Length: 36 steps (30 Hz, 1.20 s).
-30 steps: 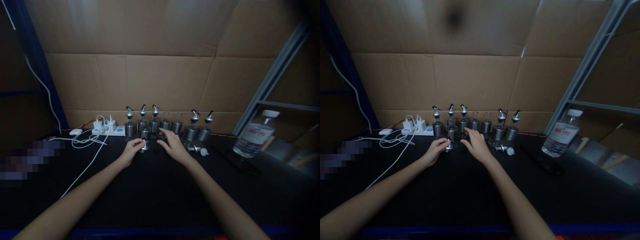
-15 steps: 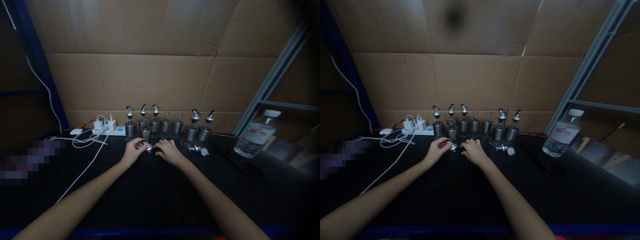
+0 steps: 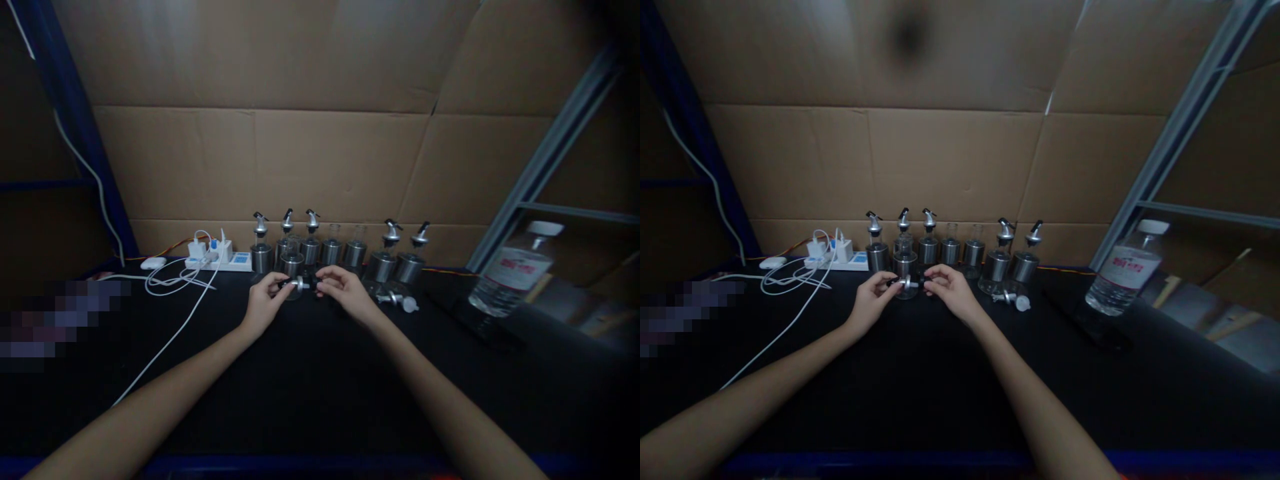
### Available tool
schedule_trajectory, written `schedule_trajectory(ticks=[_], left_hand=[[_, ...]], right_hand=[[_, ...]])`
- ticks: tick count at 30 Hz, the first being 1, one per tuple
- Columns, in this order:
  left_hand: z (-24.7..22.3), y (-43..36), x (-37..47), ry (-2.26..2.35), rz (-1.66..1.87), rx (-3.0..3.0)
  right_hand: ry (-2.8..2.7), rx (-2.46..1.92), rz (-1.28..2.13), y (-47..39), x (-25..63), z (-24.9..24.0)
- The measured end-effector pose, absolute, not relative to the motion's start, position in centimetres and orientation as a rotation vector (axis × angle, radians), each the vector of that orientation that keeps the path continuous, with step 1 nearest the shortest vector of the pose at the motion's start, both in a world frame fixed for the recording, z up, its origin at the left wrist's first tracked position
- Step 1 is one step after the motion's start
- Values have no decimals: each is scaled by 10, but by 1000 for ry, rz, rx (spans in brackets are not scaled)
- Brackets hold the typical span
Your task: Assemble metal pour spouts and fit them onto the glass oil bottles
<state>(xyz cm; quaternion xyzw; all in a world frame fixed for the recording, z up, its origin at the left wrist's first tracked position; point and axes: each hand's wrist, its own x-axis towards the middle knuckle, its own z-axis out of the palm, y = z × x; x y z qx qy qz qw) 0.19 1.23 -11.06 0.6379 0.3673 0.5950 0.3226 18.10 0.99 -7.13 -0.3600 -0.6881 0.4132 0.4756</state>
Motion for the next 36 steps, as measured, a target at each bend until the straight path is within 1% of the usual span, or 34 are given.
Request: schedule_trajectory(ticks=[5, 9, 13, 17, 20, 26, 30, 36], left_hand=[[-108, 10, 3, 875, 1561, 1658], [-107, 8, 3, 916, 1481, 1729], [-108, 8, 3, 908, 1396, 1799], [-110, 11, 2, 916, 1245, 1917], [-111, 13, 1, 841, 1148, 1962], [-109, 15, -1, 577, 977, 1650], [-105, 14, -4, 535, 906, 1507], [-105, 17, -8, 488, 828, 1448]], right_hand=[[-1709, -874, 1001, 10, 180, -73], [-1748, -863, 928, 12, 180, -74], [-1849, -876, 786, 10, 181, -74], [-1973, -833, 572, 7, 182, -72], [-2057, -807, 440, 4, 182, -69], [-2142, -742, 314, -3, 178, -64], [-2185, -727, 229, -6, 176, -61], [-2233, -692, 135, -7, 175, -60]])
